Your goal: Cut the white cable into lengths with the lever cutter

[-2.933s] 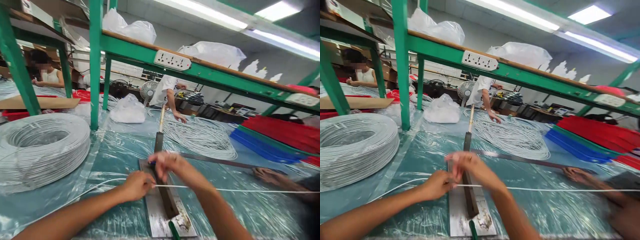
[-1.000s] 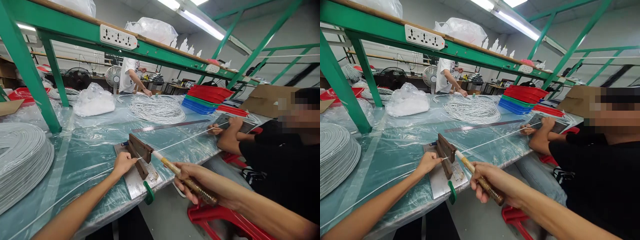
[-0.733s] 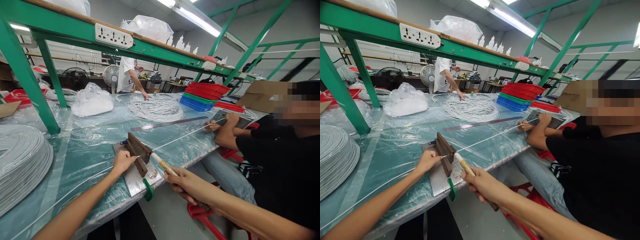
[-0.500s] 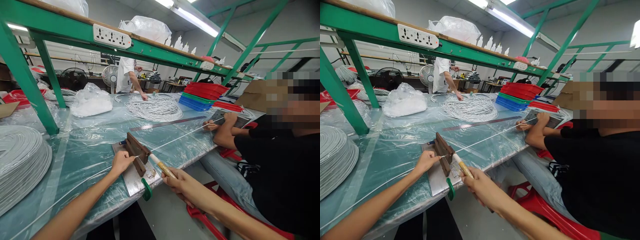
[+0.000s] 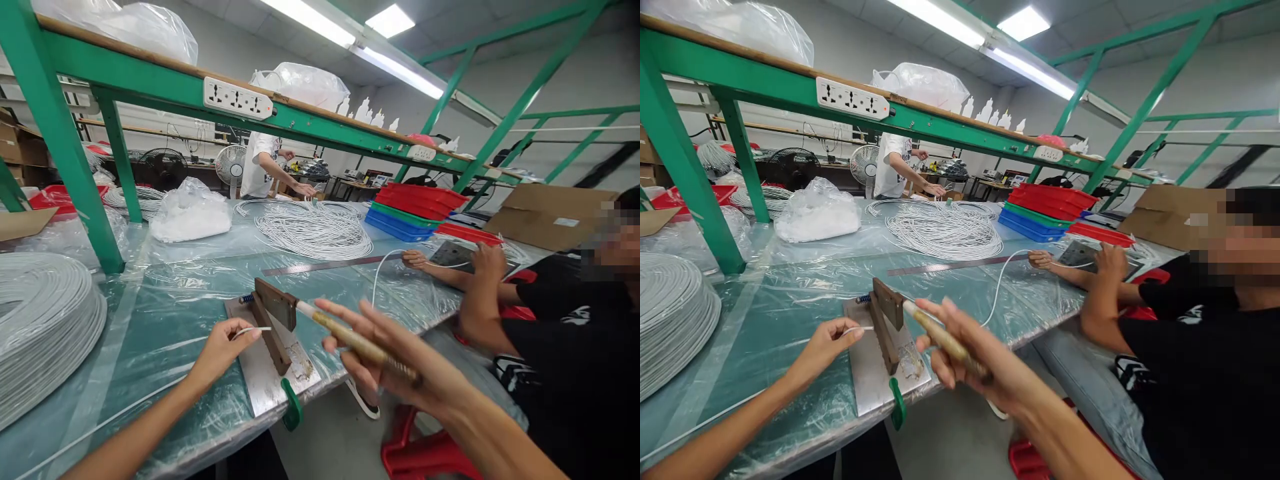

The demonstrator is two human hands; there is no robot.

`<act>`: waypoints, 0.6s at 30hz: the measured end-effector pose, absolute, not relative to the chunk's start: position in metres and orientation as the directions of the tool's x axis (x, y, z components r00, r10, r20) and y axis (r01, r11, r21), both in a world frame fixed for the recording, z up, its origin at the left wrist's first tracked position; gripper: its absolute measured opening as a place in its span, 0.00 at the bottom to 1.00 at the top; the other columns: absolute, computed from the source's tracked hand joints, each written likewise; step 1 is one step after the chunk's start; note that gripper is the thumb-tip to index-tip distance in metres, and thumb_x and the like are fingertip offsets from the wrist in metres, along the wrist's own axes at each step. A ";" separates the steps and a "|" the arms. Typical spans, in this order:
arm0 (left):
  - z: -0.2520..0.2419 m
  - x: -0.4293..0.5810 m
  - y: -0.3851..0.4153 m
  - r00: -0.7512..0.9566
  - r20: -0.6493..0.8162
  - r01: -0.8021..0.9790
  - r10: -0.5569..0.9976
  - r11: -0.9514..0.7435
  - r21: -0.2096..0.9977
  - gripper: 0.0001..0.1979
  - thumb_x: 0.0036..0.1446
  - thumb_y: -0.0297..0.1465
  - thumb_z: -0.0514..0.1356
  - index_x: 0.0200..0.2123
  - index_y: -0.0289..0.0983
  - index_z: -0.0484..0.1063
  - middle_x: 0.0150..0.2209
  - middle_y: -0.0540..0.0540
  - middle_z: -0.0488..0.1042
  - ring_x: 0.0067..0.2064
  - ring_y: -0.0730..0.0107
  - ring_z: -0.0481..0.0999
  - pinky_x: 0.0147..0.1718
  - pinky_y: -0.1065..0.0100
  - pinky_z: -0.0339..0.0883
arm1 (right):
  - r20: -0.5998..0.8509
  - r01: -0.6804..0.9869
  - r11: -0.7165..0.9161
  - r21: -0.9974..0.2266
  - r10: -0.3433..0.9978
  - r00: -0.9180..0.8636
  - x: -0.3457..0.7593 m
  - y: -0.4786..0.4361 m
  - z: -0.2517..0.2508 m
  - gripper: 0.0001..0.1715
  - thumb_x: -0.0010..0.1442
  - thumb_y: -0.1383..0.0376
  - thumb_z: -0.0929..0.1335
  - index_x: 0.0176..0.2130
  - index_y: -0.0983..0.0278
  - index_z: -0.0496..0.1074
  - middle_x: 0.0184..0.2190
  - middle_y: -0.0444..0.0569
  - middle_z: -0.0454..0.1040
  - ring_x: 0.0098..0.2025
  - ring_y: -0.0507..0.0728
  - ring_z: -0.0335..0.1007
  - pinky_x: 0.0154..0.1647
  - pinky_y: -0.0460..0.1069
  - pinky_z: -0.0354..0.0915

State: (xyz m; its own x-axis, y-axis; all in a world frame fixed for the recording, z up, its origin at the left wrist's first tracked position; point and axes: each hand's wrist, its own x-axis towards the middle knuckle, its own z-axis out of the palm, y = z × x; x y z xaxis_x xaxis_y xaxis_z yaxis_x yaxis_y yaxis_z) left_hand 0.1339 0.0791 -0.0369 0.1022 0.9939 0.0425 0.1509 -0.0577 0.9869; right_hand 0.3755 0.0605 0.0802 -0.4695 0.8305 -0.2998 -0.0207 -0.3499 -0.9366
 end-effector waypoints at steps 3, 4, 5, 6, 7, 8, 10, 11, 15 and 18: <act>-0.047 0.130 0.064 0.139 0.027 0.142 0.990 -0.047 0.989 0.22 0.48 0.49 0.59 0.27 0.33 0.73 0.25 0.48 0.66 0.29 0.71 0.60 0.28 0.71 0.51 | -0.221 -0.156 -0.363 -0.918 0.798 -0.560 0.364 0.103 0.111 0.44 0.60 0.39 0.47 0.47 0.68 0.67 0.34 0.57 0.71 0.27 0.53 0.66 0.28 0.46 0.65; -0.050 0.131 0.061 0.131 0.030 0.157 0.991 -0.051 0.986 0.23 0.48 0.49 0.59 0.25 0.33 0.73 0.24 0.48 0.65 0.28 0.71 0.59 0.27 0.71 0.50 | -0.197 -0.181 -0.354 -0.918 0.800 -0.567 0.357 0.120 0.118 0.45 0.60 0.38 0.45 0.45 0.68 0.67 0.34 0.58 0.71 0.29 0.55 0.68 0.29 0.46 0.66; -0.053 0.133 0.059 0.120 0.038 0.175 0.992 -0.059 0.983 0.23 0.49 0.50 0.58 0.24 0.33 0.73 0.23 0.49 0.64 0.28 0.71 0.58 0.27 0.71 0.49 | -0.172 -0.195 -0.338 -0.921 0.801 -0.573 0.349 0.138 0.124 0.46 0.59 0.37 0.44 0.45 0.68 0.66 0.33 0.58 0.71 0.30 0.56 0.69 0.30 0.46 0.67; -0.055 0.135 0.057 0.107 0.047 0.195 0.993 -0.067 0.979 0.24 0.51 0.50 0.56 0.24 0.33 0.74 0.22 0.49 0.63 0.27 0.72 0.58 0.27 0.70 0.48 | -0.142 -0.206 -0.312 -0.927 0.804 -0.578 0.340 0.156 0.128 0.46 0.58 0.37 0.44 0.46 0.67 0.65 0.34 0.59 0.72 0.31 0.56 0.69 0.31 0.46 0.67; -0.056 0.137 0.056 0.090 0.053 0.215 0.995 -0.071 0.974 0.26 0.52 0.51 0.54 0.24 0.33 0.74 0.21 0.50 0.61 0.27 0.72 0.57 0.27 0.70 0.47 | -0.108 -0.215 -0.279 -0.936 0.807 -0.580 0.330 0.175 0.131 0.46 0.58 0.36 0.45 0.47 0.67 0.64 0.33 0.59 0.72 0.32 0.57 0.69 0.30 0.46 0.67; -0.056 0.140 0.055 0.075 0.055 0.232 0.996 -0.072 0.970 0.27 0.53 0.51 0.52 0.25 0.33 0.74 0.20 0.51 0.60 0.26 0.72 0.56 0.26 0.70 0.46 | -0.074 -0.219 -0.242 -0.945 0.812 -0.579 0.318 0.192 0.133 0.44 0.58 0.36 0.46 0.48 0.66 0.63 0.32 0.58 0.71 0.31 0.56 0.69 0.29 0.46 0.67; -0.055 0.143 0.053 0.051 0.053 0.261 0.997 -0.065 0.963 0.29 0.53 0.53 0.50 0.25 0.33 0.74 0.19 0.52 0.57 0.25 0.72 0.55 0.26 0.70 0.45 | -0.045 -0.191 -0.177 -0.965 0.836 -0.547 0.295 0.226 0.136 0.40 0.59 0.37 0.48 0.46 0.65 0.62 0.27 0.53 0.70 0.24 0.53 0.65 0.23 0.43 0.63; -0.055 0.143 0.053 0.045 0.049 0.276 0.998 -0.059 0.959 0.30 0.53 0.54 0.49 0.23 0.33 0.73 0.19 0.52 0.55 0.25 0.72 0.54 0.26 0.70 0.44 | -0.053 -0.161 -0.159 -0.974 0.853 -0.519 0.283 0.242 0.136 0.37 0.60 0.38 0.49 0.44 0.64 0.62 0.24 0.50 0.68 0.21 0.51 0.61 0.19 0.42 0.59; -0.057 0.141 0.051 0.033 0.023 0.292 0.999 -0.031 0.956 0.33 0.51 0.58 0.47 0.17 0.34 0.68 0.18 0.53 0.50 0.23 0.73 0.53 0.25 0.70 0.43 | -0.149 -0.032 -0.177 -0.984 0.899 -0.413 0.241 0.290 0.131 0.30 0.63 0.43 0.52 0.40 0.65 0.60 0.19 0.43 0.63 0.16 0.48 0.50 0.15 0.41 0.50; -0.059 0.139 0.049 0.041 0.000 0.274 0.999 -0.011 0.962 0.34 0.49 0.60 0.47 0.15 0.35 0.66 0.17 0.54 0.49 0.22 0.74 0.51 0.24 0.70 0.43 | -0.173 0.020 -0.177 -0.984 0.921 -0.349 0.218 0.310 0.122 0.27 0.65 0.46 0.54 0.42 0.66 0.60 0.21 0.44 0.65 0.17 0.48 0.52 0.17 0.41 0.53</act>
